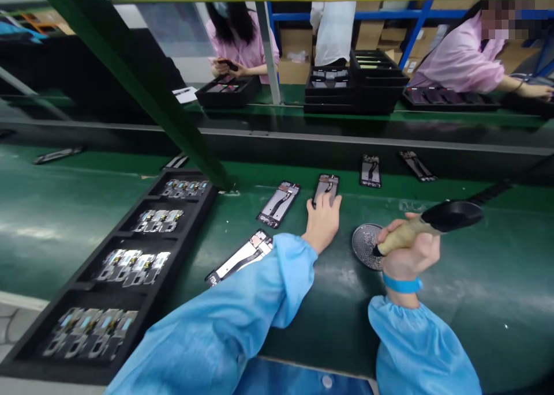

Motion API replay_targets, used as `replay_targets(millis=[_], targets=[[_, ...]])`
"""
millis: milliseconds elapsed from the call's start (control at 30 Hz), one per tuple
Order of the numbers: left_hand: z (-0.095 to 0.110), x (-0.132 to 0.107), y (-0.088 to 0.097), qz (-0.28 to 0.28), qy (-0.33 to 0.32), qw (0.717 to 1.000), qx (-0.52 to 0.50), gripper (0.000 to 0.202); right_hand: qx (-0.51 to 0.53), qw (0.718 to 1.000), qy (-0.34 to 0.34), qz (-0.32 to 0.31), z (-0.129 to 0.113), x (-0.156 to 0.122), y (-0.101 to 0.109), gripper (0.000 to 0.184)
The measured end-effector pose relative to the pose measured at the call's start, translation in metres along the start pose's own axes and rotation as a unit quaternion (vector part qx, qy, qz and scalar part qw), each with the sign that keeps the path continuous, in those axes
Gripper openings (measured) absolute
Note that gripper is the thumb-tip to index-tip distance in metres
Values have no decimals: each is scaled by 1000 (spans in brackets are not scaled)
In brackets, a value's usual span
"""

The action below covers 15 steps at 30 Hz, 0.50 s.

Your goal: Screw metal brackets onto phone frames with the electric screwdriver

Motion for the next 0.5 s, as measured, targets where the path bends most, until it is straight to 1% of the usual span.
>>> replay_targets(millis=[133, 233, 333, 500], targets=[[-16, -71, 16, -23, -67, 997, -15, 45, -12, 1000, 22, -7, 2, -2, -1, 42], [-24, -111, 28, -40, -113, 992, -37, 37, -22, 999, 18, -23, 4, -2, -1, 41], [-28, -139, 40, -66, -142, 985, -71, 30, -32, 999, 15, -24, 5, -2, 0, 41], [-35, -170, 58, -108, -150, 972, -143, 28, -25, 1000, -1, -18, 2, 1, -3, 44]])
Point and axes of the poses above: each hand's wrist, its own x-axis towards the middle knuckle, its own y-axis out of the back of the hand, z = x × y, the point moved 3 cm from there along x, towards the middle knuckle, and after that the axes turned 8 degrees about y, right-handed, at the moved point
